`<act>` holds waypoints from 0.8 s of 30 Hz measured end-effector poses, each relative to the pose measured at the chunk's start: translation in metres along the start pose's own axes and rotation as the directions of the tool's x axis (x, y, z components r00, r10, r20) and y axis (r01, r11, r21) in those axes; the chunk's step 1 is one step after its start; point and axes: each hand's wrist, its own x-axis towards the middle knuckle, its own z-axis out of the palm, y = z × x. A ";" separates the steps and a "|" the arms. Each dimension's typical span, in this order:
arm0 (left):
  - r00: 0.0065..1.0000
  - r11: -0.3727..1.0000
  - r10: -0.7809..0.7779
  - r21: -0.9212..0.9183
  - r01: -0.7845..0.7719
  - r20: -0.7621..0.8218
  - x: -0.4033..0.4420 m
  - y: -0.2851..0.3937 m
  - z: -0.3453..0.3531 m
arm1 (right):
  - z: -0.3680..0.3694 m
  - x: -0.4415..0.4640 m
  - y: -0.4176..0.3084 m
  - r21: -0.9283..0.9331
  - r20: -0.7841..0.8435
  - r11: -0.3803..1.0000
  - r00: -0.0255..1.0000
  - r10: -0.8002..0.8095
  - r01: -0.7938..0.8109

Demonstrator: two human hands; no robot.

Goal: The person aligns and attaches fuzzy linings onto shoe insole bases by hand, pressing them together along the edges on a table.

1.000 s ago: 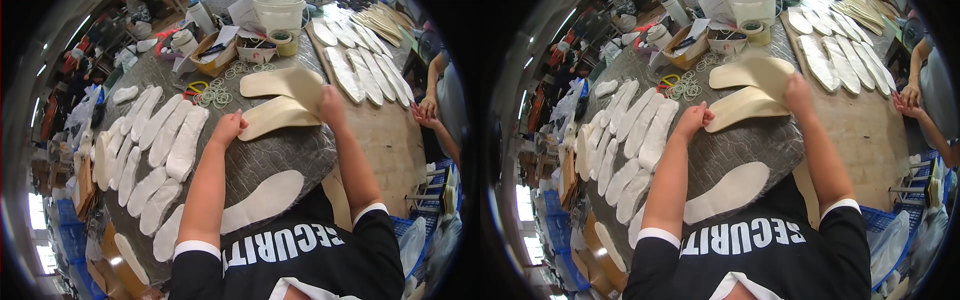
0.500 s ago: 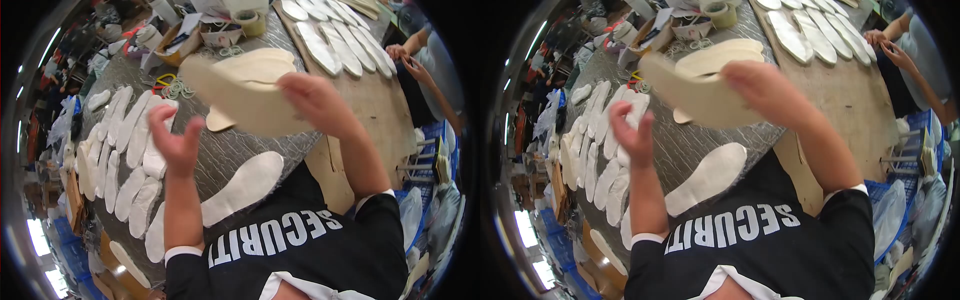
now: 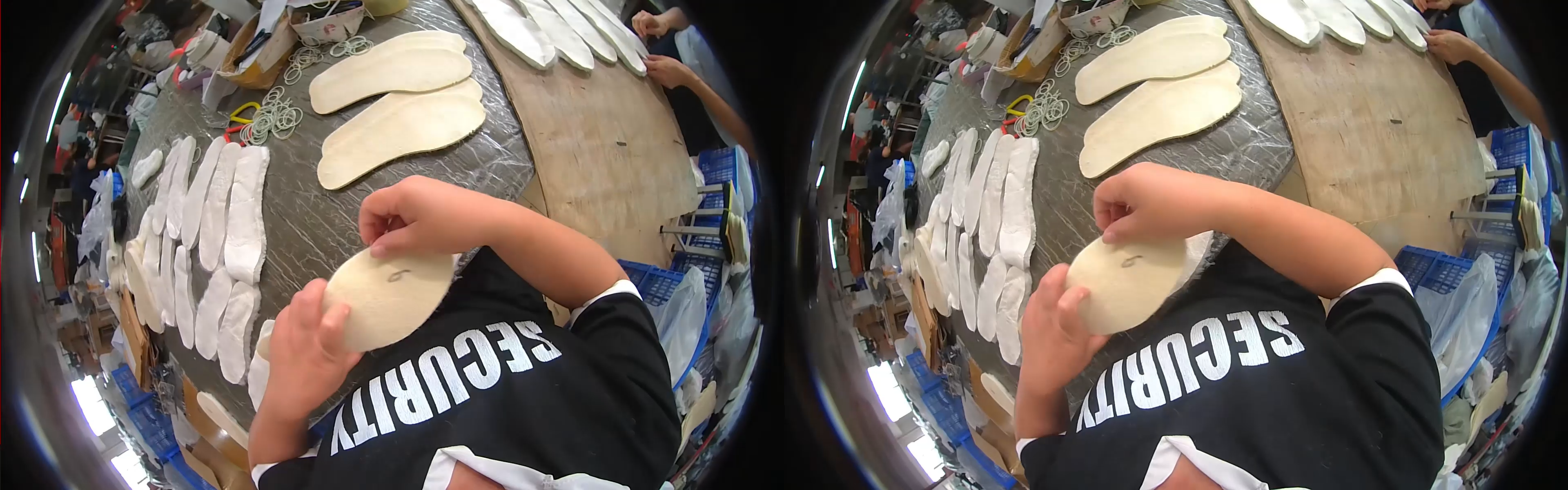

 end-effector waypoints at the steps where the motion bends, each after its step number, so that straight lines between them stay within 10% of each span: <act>1: 0.994 0.991 -0.099 -0.082 0.102 0.040 -0.004 0.002 -0.008 | -0.003 -0.006 0.005 0.020 -0.022 1.000 1.000 0.003 -0.002; 4: 0.943 0.936 -0.324 -0.121 0.331 0.077 -0.012 0.004 -0.031 | -0.006 -0.034 0.023 0.214 -0.327 0.963 0.916 0.231 -0.166; 7: 0.919 0.875 -0.394 -0.306 0.376 0.004 -0.018 0.002 -0.023 | 0.007 -0.067 0.064 -0.257 -0.534 0.955 0.845 -0.014 -0.146; 24: 0.949 0.799 -0.266 -0.512 0.316 0.172 0.014 0.008 0.049 | 0.035 -0.095 0.083 -0.219 -0.588 0.956 0.808 0.032 -0.197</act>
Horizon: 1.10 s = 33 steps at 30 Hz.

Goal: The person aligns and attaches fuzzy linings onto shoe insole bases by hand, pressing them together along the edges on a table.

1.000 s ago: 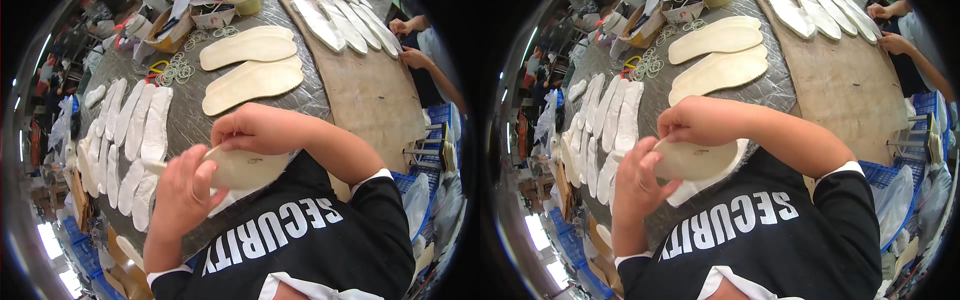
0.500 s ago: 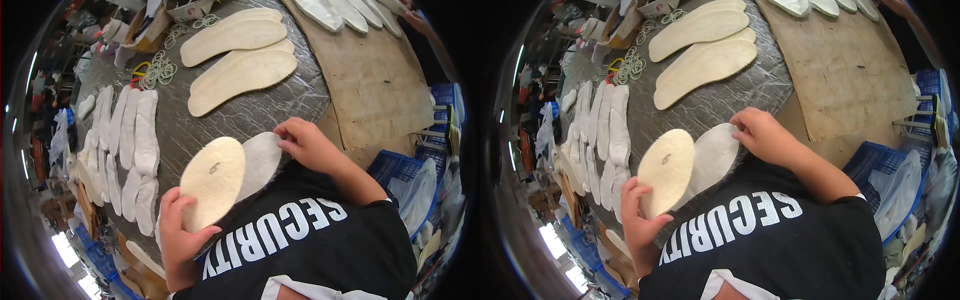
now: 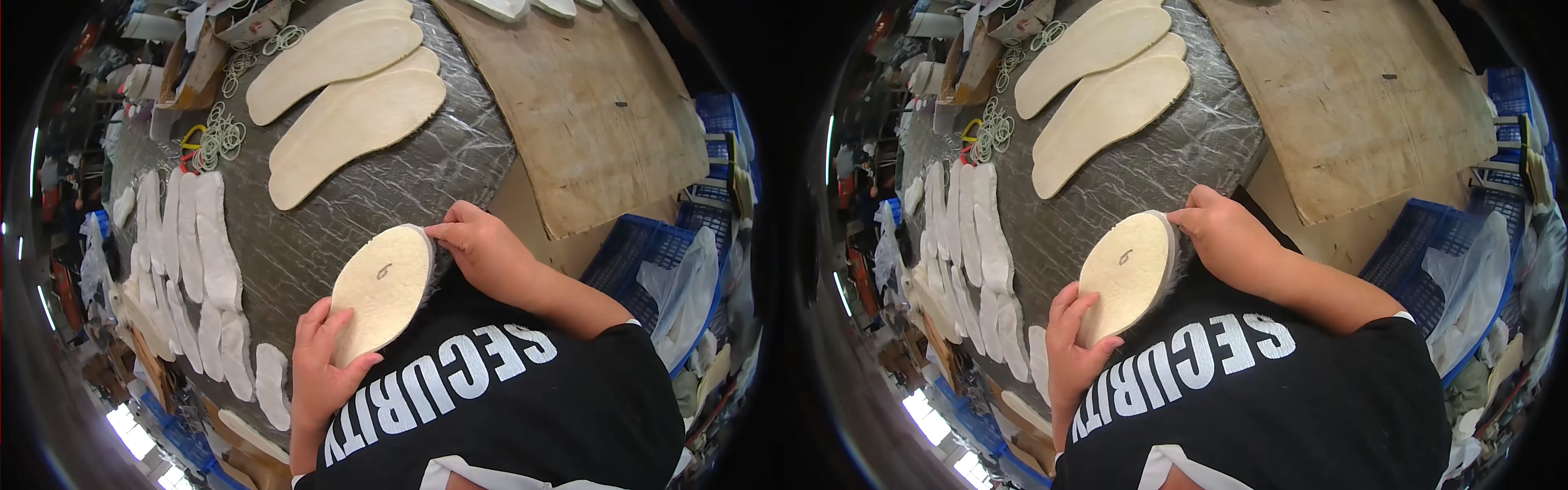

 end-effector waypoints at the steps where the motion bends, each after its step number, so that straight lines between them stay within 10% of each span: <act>1: 1.000 1.000 0.005 -0.004 -0.005 0.001 0.000 -0.001 0.000 | 0.001 0.000 0.000 -0.008 0.000 1.000 1.000 0.003 -0.003; 33: 0.996 0.999 -0.037 0.014 0.036 0.087 0.009 -0.002 0.002 | 0.005 -0.002 0.006 -0.109 0.002 0.994 1.000 -0.005 0.005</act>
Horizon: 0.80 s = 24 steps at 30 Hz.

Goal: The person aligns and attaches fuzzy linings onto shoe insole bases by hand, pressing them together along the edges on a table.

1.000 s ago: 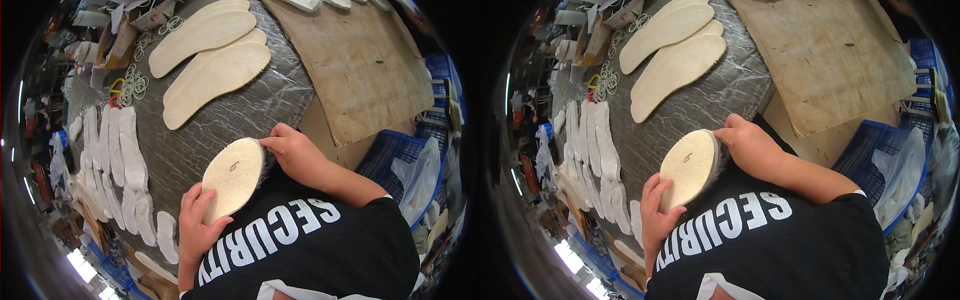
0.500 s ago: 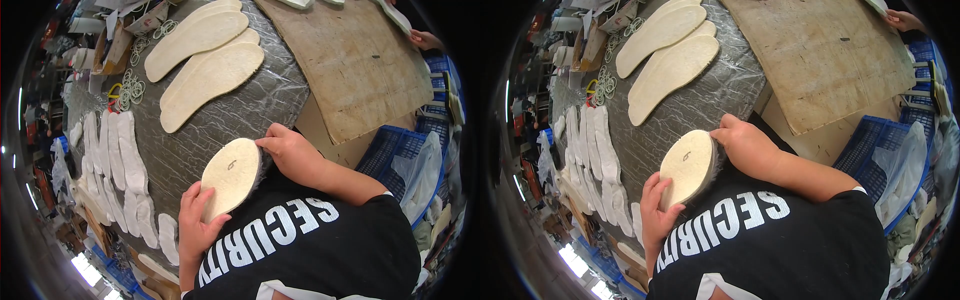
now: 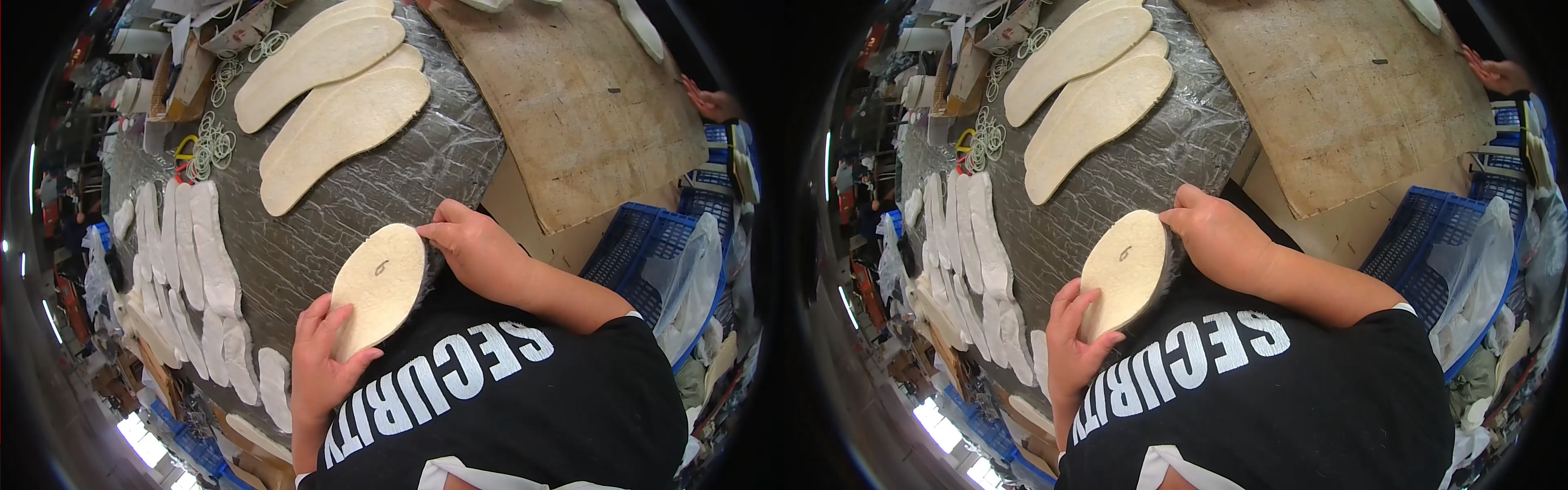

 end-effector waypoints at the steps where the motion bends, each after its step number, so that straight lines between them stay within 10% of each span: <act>1: 1.000 1.000 -0.003 0.005 0.003 0.003 0.001 0.001 0.000 | 0.000 0.000 0.000 0.002 0.002 1.000 1.000 0.001 -0.001; 18: 0.999 0.989 0.032 0.142 -0.029 -0.024 0.006 0.015 0.004 | -0.005 0.000 -0.007 0.000 0.011 0.999 0.999 0.039 -0.039; 24: 0.998 0.986 0.064 0.153 -0.064 0.009 0.007 0.015 0.000 | -0.002 0.023 -0.040 -0.084 0.306 0.877 0.850 -0.430 0.474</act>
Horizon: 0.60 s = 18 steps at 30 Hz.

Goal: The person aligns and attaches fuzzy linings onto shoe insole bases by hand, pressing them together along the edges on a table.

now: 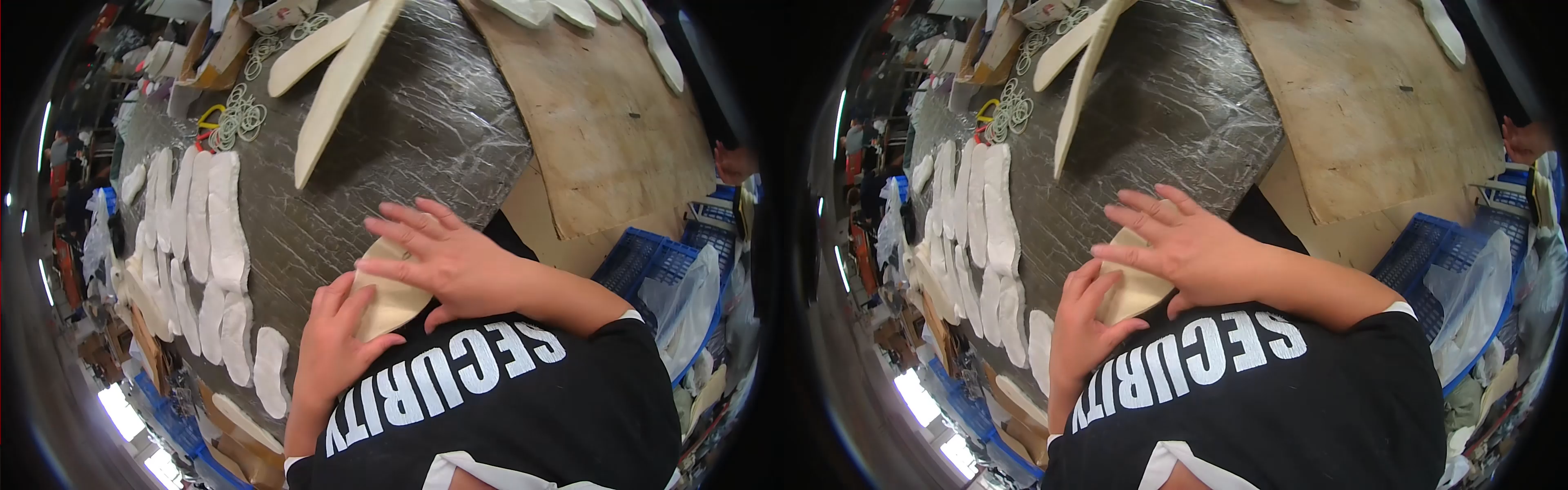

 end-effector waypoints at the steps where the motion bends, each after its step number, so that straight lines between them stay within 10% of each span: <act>1: 1.000 1.000 0.015 -0.016 -0.015 0.003 0.000 0.000 -0.001 | 0.007 0.006 0.000 0.010 0.065 0.997 0.995 -0.073 0.072; 8: 0.988 0.971 -0.143 -0.205 0.126 -0.066 -0.032 -0.021 -0.033 | 0.005 0.018 0.000 0.014 0.171 1.000 0.985 0.012 -0.014; 11: 0.887 0.749 -0.457 -0.510 0.423 0.066 -0.063 -0.047 -0.047 | -0.003 0.022 -0.004 -0.043 0.187 0.997 0.980 0.063 -0.056; 18: 0.902 0.582 -0.426 -0.784 0.215 -0.069 -0.076 -0.052 -0.039 | 0.033 0.075 -0.046 0.284 0.002 0.946 0.987 -0.163 0.156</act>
